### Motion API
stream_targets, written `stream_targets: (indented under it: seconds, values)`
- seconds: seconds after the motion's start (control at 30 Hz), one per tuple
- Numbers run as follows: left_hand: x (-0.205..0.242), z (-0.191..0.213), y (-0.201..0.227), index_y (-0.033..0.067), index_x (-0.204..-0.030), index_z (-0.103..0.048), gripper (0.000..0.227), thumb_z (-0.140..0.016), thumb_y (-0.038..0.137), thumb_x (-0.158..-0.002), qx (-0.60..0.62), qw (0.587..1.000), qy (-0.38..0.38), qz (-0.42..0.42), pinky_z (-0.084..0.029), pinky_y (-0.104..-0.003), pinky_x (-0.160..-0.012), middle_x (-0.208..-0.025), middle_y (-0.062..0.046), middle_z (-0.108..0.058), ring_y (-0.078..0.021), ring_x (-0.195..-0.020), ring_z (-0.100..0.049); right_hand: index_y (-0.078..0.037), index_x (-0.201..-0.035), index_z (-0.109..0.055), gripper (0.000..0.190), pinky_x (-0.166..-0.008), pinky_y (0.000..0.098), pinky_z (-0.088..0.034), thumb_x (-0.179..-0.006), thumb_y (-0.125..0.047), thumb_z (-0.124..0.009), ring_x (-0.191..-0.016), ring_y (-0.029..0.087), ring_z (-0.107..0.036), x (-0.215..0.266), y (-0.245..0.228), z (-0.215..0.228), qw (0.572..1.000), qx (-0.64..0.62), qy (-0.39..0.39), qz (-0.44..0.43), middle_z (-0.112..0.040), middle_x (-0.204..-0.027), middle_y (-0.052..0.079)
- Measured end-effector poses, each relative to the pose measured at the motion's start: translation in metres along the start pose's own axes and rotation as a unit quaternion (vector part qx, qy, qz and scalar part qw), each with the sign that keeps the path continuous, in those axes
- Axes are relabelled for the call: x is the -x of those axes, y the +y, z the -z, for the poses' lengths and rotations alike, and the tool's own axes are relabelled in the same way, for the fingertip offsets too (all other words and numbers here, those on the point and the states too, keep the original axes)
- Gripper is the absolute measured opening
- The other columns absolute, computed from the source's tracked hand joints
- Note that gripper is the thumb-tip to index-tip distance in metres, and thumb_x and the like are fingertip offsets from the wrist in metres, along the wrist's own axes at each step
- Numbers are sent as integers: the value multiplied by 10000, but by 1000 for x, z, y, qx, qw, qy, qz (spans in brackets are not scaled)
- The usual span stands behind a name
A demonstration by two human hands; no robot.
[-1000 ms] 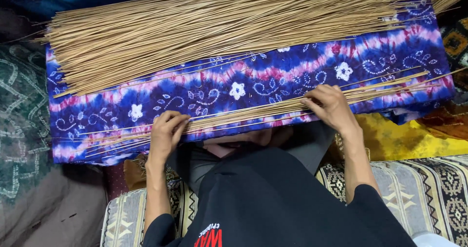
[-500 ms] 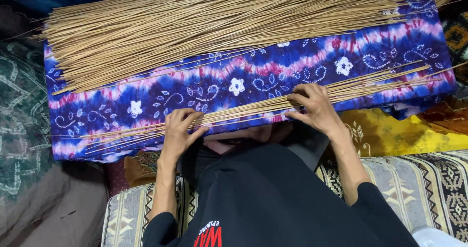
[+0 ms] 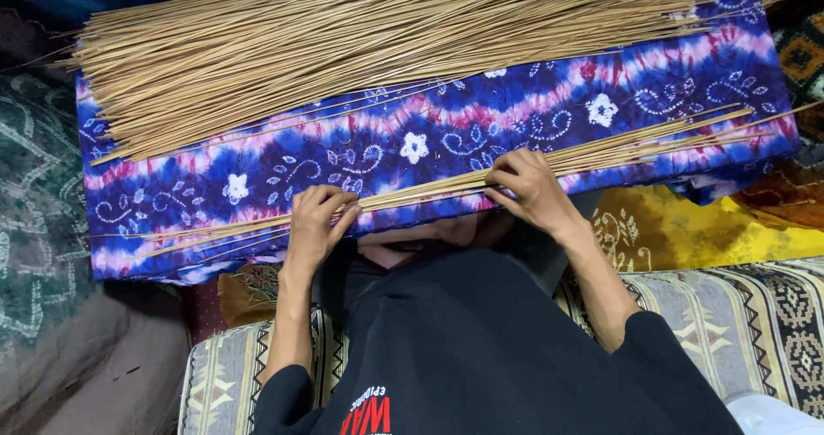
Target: Sorting and aligning thin bamboo sticks on a patterned cloth surface.
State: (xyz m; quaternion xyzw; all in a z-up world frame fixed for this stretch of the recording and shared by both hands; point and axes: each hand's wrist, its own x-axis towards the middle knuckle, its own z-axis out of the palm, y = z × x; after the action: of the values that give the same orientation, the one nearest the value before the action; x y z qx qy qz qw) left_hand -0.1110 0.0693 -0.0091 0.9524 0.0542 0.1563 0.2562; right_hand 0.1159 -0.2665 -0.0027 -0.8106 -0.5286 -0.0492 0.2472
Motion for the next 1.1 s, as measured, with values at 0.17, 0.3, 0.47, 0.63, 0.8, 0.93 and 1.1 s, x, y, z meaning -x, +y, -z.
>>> stream_targets:
  seconds: [0.17,0.3,0.47,0.63,0.8,0.93,1.1]
  values:
    - [2,-4,-5,244,-1051,-766,129,-758,280,-928,7,1000,-1,-7,-449,-374,-929,-954,14,-675,-204,-936,-647,-171,-853,-649,139,-820,363,-477,-932,-225,-750,-936,228,-619,-3,3,-9,999,37,-6,26,-634,-959,5]
    - [-2,-1,0,246,-1002,-769,66,-746,253,-940,6,1000,11,9,-452,-374,-926,-928,10,-688,-206,-920,-658,-147,-869,-656,116,-837,366,-478,-945,-194,-730,-951,230,-632,0,11,-16,999,45,7,12,-659,-978,17]
    - [-6,5,0,253,-988,-771,55,-738,281,-954,11,1000,17,13,-453,-375,-934,-920,14,-692,-200,-913,-664,-149,-915,-666,87,-874,375,-468,-957,-196,-725,-999,232,-632,-7,9,-5,999,26,20,9,-661,-1027,15]
    - [-20,8,-1,222,-1016,-770,94,-708,288,-991,22,999,31,18,-449,-377,-938,-924,-8,-691,-213,-919,-669,-171,-920,-685,70,-904,386,-456,-945,-201,-743,-1037,217,-633,-23,27,-7,999,30,32,-4,-669,-1055,-8]
    - [-56,-17,-13,194,-1092,-769,113,-711,210,-996,53,994,88,40,-449,-401,-926,-990,-33,-701,-247,-976,-670,-152,-978,-730,35,-828,392,-457,-953,-139,-750,-991,258,-618,-64,54,-32,994,26,96,-41,-652,-1022,29]
    - [-104,-36,-14,202,-1101,-762,141,-742,209,-962,51,992,109,29,-434,-392,-929,-998,-19,-692,-237,-991,-663,-139,-1007,-730,75,-830,386,-462,-936,-120,-749,-997,270,-608,-106,62,-47,993,50,105,-29,-641,-1025,45]
    - [-144,-60,-24,217,-1099,-746,166,-741,181,-936,-8,991,133,5,-396,-413,-955,-1034,-10,-660,-230,-1032,-623,-138,-957,-725,77,-824,414,-453,-885,-115,-742,-987,304,-594,-135,85,-94,988,58,136,-31,-608,-997,68]
